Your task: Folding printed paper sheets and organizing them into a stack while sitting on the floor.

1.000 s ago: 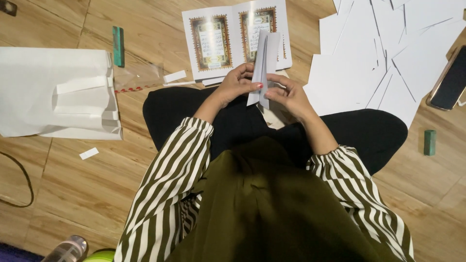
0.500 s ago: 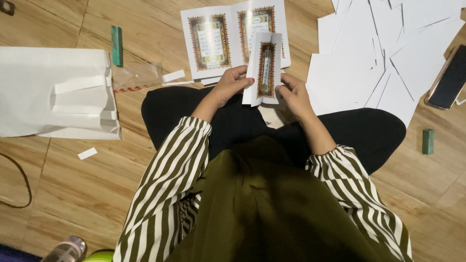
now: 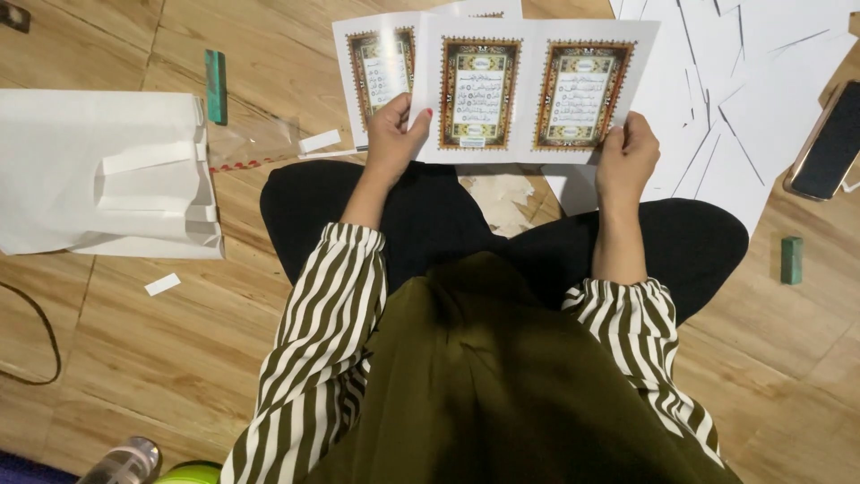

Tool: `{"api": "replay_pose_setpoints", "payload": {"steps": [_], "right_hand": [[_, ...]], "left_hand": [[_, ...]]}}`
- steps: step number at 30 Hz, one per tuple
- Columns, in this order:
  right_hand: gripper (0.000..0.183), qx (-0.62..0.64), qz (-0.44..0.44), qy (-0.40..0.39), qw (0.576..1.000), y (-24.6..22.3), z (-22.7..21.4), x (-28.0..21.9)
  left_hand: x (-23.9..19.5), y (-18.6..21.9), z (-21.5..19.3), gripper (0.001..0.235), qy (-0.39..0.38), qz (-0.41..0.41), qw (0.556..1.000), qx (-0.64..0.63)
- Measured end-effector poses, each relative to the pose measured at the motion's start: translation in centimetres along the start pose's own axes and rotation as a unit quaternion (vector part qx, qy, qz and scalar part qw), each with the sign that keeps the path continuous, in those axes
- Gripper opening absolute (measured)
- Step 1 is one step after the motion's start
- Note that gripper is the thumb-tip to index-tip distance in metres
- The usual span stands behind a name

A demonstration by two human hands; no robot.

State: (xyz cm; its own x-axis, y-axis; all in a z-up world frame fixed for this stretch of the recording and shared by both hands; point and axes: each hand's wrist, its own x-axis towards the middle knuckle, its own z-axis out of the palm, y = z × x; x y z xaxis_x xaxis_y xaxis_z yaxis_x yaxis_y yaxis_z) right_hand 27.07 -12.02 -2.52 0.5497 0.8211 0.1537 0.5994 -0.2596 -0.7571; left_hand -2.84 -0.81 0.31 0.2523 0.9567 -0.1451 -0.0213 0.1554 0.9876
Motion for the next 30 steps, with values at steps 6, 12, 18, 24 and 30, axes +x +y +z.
{"api": "replay_pose_setpoints", "payload": {"steps": [6,12,18,24,30], "right_hand": [[0.017,0.111,-0.074,-0.106,0.985,-8.8,2.1,3.3],[0.019,0.147,-0.065,-0.148,0.976,-10.2,7.7,4.6],[0.017,-0.038,0.047,-0.173,0.983,-9.1,9.4,3.6],[0.023,-0.084,-0.317,-0.002,0.945,-16.4,5.4,-0.4],[0.041,-0.031,-0.284,-0.221,0.933,-19.6,2.9,-6.0]], "left_hand": [[0.9,3.1,-4.9,0.005,0.094,0.148,0.982,0.074],[-0.3,2.9,-15.6,0.008,0.35,0.118,0.928,0.046],[-4.5,7.7,-16.8,0.008,0.436,0.072,0.885,-0.144],[-4.4,3.1,-8.5,0.009,0.292,0.098,0.95,-0.05],[-7.3,1.5,0.6,0.011,0.078,-0.026,0.994,-0.073]]}}
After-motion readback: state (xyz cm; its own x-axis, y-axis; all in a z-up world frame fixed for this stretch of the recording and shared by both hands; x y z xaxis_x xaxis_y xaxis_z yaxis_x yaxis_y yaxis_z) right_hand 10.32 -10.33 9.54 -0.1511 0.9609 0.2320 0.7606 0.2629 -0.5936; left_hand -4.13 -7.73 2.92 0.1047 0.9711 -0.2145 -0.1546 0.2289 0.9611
